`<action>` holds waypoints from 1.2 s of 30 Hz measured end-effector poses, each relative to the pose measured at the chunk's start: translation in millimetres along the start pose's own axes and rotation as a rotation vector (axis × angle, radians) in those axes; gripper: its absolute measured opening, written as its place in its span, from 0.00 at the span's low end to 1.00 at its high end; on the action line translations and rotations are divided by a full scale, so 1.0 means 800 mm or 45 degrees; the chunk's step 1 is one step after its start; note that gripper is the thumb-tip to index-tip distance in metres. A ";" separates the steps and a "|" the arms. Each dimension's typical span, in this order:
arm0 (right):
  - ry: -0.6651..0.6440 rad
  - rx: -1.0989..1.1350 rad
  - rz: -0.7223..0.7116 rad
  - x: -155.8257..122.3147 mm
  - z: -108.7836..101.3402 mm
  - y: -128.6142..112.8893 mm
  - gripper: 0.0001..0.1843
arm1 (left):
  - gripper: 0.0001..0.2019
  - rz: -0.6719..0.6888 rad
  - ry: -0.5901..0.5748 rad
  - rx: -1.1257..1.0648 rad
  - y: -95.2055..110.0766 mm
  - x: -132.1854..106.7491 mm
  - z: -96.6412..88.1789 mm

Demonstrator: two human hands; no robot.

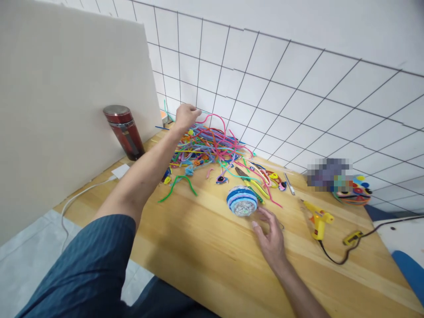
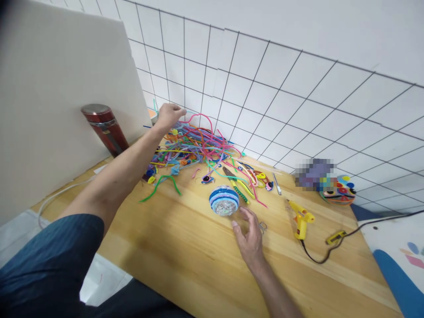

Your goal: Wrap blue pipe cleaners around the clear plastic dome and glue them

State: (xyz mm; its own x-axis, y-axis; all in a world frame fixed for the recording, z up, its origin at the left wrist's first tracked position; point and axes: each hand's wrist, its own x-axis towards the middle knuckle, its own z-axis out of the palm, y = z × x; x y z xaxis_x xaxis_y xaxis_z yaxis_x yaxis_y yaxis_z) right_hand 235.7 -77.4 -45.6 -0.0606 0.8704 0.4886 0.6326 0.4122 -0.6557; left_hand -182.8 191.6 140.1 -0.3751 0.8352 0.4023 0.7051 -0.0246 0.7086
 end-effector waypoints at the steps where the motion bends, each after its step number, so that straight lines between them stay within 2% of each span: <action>1: 0.005 0.007 0.015 0.001 -0.002 -0.001 0.24 | 0.11 -0.016 -0.010 -0.078 0.005 -0.004 0.000; 4: 0.043 0.040 0.069 0.012 -0.018 -0.015 0.24 | 0.12 0.095 0.009 -0.158 0.020 -0.023 0.000; 6: 0.081 0.073 0.085 0.033 -0.039 -0.035 0.22 | 0.12 0.161 0.001 -0.194 0.026 -0.040 0.001; 8: 0.132 0.108 0.067 0.068 -0.060 -0.065 0.19 | 0.13 0.223 -0.010 -0.231 0.030 -0.058 0.004; 10: 0.100 0.157 0.069 0.116 -0.070 -0.101 0.18 | 0.14 0.267 -0.009 -0.249 0.033 -0.077 0.011; 13: -0.029 0.336 0.100 0.199 -0.053 -0.150 0.21 | 0.13 0.330 0.053 -0.290 0.035 -0.106 0.028; 16: -0.236 0.642 0.235 0.273 -0.001 -0.177 0.26 | 0.12 0.528 0.140 -0.299 0.038 -0.134 0.051; 19: -0.332 0.802 0.478 0.324 0.059 -0.180 0.27 | 0.15 0.749 0.093 -0.140 0.039 -0.158 0.071; 21: -0.270 0.827 0.556 0.343 0.087 -0.176 0.24 | 0.14 0.788 -0.008 -0.031 0.038 -0.170 0.079; 23: -0.202 0.828 0.571 0.353 0.102 -0.169 0.20 | 0.13 0.786 -0.069 0.003 0.033 -0.177 0.084; 28: -0.204 0.899 0.544 0.368 0.099 -0.150 0.16 | 0.13 0.754 -0.244 0.026 0.007 -0.187 0.087; 31: -0.226 0.983 0.549 0.374 0.091 -0.139 0.17 | 0.11 0.737 -0.333 0.015 -0.009 -0.192 0.088; 36: -0.151 1.065 0.548 0.379 0.088 -0.126 0.19 | 0.11 0.690 -0.424 -0.028 -0.022 -0.192 0.095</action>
State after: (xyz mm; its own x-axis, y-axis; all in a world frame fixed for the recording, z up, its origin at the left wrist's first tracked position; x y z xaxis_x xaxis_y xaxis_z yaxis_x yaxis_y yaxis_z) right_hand 99.1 163.8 127.8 -0.0582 0.9953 0.0773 -0.1366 0.0688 -0.9882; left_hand -92.0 105.4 22.2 0.2411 0.8269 0.5080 0.7286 -0.5000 0.4681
